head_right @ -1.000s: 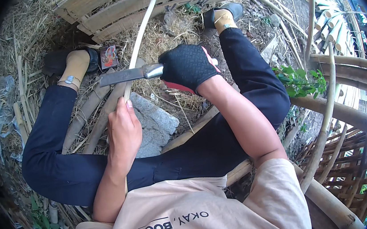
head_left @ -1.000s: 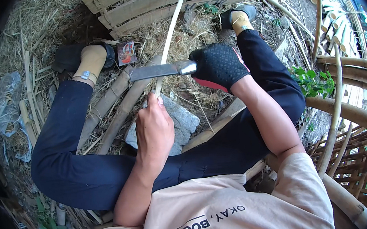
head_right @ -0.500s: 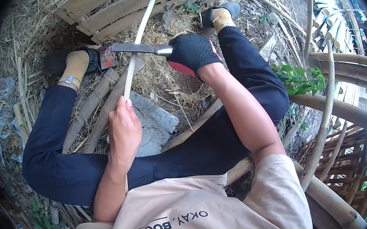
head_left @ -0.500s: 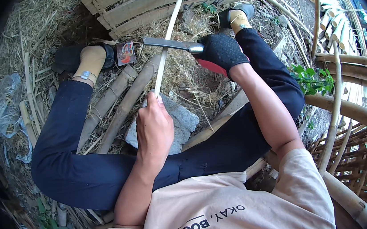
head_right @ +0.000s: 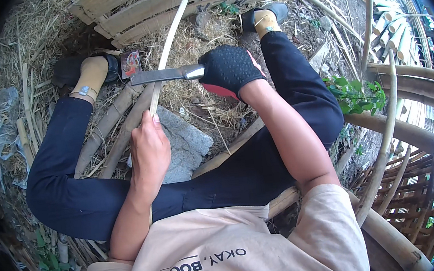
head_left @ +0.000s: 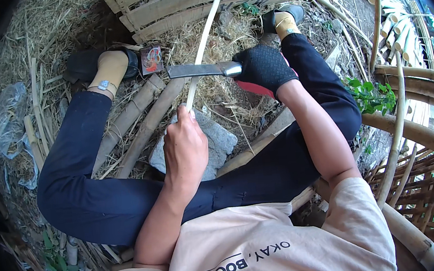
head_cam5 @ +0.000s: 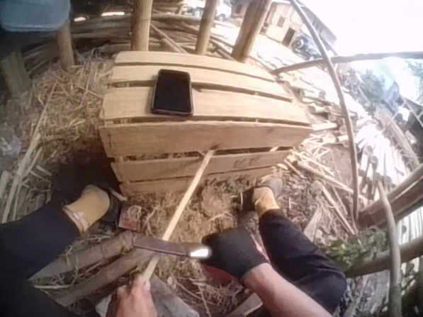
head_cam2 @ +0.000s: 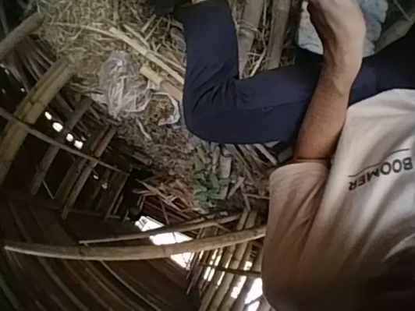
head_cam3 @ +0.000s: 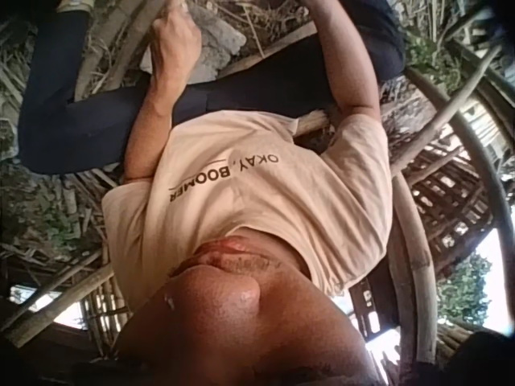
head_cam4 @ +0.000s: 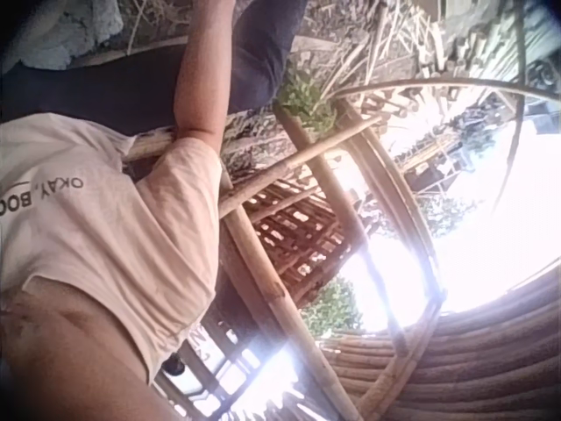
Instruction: The person shaves a thin strip of bamboo with a knife, repeatedly scraping the blade along the wood to smooth it.
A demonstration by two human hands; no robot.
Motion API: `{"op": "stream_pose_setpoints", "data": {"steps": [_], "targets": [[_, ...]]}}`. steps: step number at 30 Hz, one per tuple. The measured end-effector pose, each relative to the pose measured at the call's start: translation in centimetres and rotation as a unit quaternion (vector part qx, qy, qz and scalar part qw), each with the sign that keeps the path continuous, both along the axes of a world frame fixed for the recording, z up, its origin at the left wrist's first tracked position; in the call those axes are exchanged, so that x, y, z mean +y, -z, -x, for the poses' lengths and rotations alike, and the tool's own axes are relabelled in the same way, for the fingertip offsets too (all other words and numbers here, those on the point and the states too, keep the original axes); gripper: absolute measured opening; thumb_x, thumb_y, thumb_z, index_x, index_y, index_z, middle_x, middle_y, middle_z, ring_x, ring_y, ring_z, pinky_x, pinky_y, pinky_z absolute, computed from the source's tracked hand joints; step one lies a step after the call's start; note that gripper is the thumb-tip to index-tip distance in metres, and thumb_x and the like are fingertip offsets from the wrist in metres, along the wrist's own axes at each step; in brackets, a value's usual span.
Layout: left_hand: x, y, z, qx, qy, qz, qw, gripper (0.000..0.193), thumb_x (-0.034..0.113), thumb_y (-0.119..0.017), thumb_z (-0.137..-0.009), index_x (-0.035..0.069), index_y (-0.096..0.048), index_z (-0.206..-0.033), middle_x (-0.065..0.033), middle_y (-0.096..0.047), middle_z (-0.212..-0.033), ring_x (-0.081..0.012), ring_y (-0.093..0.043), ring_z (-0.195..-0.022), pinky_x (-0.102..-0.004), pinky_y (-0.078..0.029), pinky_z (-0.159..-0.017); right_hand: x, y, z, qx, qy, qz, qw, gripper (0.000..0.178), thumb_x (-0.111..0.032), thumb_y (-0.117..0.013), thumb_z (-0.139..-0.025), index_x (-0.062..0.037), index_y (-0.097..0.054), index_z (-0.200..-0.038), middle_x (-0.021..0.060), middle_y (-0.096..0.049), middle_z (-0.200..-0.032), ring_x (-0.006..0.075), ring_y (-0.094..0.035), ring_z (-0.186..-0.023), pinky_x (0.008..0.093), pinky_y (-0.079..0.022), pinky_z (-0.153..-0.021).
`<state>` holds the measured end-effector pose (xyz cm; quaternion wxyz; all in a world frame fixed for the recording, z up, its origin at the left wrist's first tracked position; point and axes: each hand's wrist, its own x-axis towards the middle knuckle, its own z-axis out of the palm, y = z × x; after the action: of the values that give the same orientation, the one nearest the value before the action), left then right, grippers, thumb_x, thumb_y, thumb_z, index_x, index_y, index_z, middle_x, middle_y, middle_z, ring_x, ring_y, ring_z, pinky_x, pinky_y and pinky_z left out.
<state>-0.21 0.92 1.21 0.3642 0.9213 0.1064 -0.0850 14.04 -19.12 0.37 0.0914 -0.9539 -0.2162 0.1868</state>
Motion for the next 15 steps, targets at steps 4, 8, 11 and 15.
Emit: {"op": "stream_pose_setpoints", "data": {"steps": [4,8,11,15], "targets": [[0.1,0.1,-0.5,0.028,-0.02,0.04,0.999,0.025,0.017,-0.044,-0.104,-0.005,-0.055,-0.102,-0.0301,-0.06,-0.069,-0.0499,-0.062,-0.071,-0.0558,-0.044,-0.061,-0.5,1.0,-1.9,-0.015,0.088,0.009,0.996,0.026,-0.035,-0.07,-0.081,-0.0117,-0.076,-0.093,0.0178,-0.072,-0.083,0.0367,-0.07,-0.079,0.0449,-0.055,-0.076],[1.1,1.6,-0.6,0.014,-0.001,0.084,0.996,0.024,0.016,-0.044,-0.103,-0.005,-0.056,-0.1,-0.0305,-0.062,-0.075,-0.0495,-0.063,-0.075,-0.0554,-0.047,-0.066,0.8,-0.8,-0.5,0.04,0.051,0.041,0.997,0.025,-0.031,-0.066,-0.08,-0.0153,-0.076,-0.097,0.0154,-0.073,-0.092,0.0349,-0.071,-0.089,0.0441,-0.056,-0.083],[1.1,2.1,-1.0,0.03,0.007,0.096,0.995,0.023,0.015,-0.045,-0.102,-0.005,-0.055,-0.098,-0.0301,-0.063,-0.08,-0.0498,-0.062,-0.079,-0.0562,-0.047,-0.07,0.9,-1.1,-0.3,0.05,0.015,0.05,0.997,0.025,-0.031,-0.064,-0.081,-0.0155,-0.076,-0.097,0.0157,-0.073,-0.092,0.035,-0.071,-0.089,0.0446,-0.056,-0.084],[0.7,1.9,-1.3,0.036,-0.001,0.107,0.994,0.023,0.016,-0.045,-0.102,-0.003,-0.054,-0.094,-0.0288,-0.064,-0.081,-0.0496,-0.062,-0.08,-0.0563,-0.047,-0.071,0.1,0.1,-1.1,0.03,0.033,0.069,0.997,0.025,-0.029,-0.063,-0.081,-0.016,-0.076,-0.098,0.017,-0.073,-0.091,0.0347,-0.071,-0.088,0.0447,-0.056,-0.083]]}}
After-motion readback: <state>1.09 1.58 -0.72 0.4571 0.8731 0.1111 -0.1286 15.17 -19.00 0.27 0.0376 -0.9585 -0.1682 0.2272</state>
